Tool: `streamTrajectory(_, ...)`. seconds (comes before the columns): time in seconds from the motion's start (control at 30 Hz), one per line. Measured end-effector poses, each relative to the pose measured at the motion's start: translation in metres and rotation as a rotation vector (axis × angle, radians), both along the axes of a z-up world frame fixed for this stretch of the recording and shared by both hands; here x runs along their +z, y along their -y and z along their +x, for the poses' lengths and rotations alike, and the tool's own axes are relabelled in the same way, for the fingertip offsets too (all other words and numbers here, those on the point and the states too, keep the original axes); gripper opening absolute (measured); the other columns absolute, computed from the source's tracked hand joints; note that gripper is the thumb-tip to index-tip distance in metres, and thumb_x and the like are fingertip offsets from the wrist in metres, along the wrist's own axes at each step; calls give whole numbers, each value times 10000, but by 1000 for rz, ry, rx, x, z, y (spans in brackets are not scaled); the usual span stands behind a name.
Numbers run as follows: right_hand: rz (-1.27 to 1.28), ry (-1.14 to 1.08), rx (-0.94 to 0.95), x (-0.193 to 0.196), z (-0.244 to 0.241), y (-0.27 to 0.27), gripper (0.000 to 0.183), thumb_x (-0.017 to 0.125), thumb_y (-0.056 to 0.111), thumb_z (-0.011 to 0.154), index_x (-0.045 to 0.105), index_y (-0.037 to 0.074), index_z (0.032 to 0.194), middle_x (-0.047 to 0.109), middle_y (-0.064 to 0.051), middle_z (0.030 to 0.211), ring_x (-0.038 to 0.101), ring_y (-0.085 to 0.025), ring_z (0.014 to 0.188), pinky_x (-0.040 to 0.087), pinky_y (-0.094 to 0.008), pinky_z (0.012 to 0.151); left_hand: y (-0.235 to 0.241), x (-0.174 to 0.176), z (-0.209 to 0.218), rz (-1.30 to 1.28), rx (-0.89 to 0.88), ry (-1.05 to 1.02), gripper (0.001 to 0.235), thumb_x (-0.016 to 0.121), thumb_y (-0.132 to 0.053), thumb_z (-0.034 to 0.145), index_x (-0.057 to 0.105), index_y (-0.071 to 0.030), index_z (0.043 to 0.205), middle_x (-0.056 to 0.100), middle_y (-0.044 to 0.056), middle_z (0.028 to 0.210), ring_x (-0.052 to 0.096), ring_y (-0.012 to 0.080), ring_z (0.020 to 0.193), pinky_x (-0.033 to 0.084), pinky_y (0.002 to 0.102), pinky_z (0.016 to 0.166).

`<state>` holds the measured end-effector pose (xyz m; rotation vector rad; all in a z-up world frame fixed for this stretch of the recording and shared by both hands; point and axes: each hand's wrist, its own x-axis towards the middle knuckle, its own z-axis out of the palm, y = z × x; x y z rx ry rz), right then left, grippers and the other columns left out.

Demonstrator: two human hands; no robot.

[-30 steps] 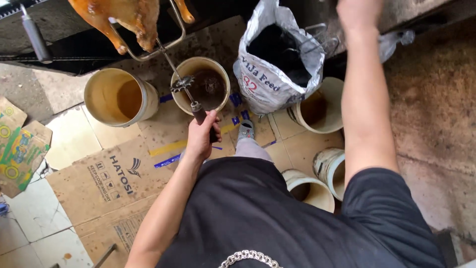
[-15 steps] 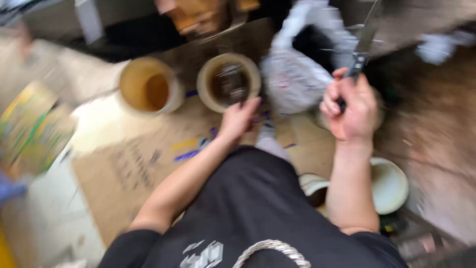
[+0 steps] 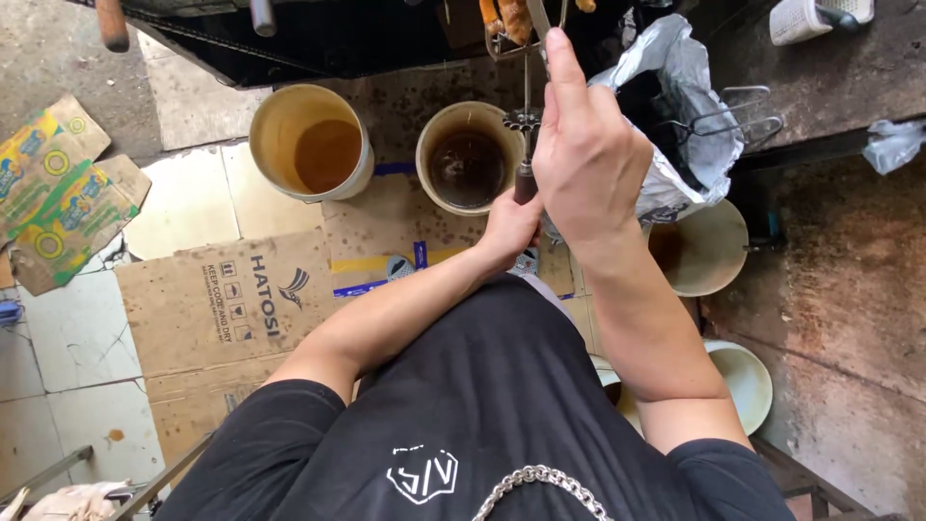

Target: The person tends a charcoal rotisserie grill. They grip the wooden handles of skewers holding roasted chickens, lift and reposition the skewers on the grill, use metal tongs to handle charcoal, and scoop charcoal from a woven bag into the grill while buckets below catch drippings.

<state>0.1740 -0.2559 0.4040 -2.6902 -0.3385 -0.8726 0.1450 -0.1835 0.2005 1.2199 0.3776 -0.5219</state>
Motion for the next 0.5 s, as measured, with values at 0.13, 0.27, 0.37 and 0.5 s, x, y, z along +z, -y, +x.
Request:
streamTrajectory(0.13,-32,-1,2,-5,8,-2,470,733,142,1073,587,194,1517,586,-56,776,617,-267,602,511,-395,557,-2,4,3,24,22,-17,291,696,-321,942,573,-60,901,541,-2,626,498,101,467,432,290,405)
streamTrajectory(0.27,-86,22,-57,1,16,-9,416,720,173,1083,615,221,1482,575,-40,734,607,-264,567,498,-407,524,-1,-2,5,1,26,-10,298,700,-316,942,569,-52,895,533,3,614,490,103,462,427,289,402)
streamTrajectory(0.37,-124,4,-84,5,14,-14,443,697,154,1069,604,175,1502,581,-47,756,612,-245,560,506,-382,514,-4,-3,8,32,46,-12,271,709,-282,927,591,-41,892,564,-6,646,508,93,484,439,289,410)
streamTrajectory(0.5,-153,0,-86,6,13,-11,459,684,157,1050,601,195,1499,582,-40,736,627,-249,570,517,-385,524,-2,-11,8,64,58,-26,282,707,-295,937,597,-41,886,566,5,619,500,94,456,423,280,407)
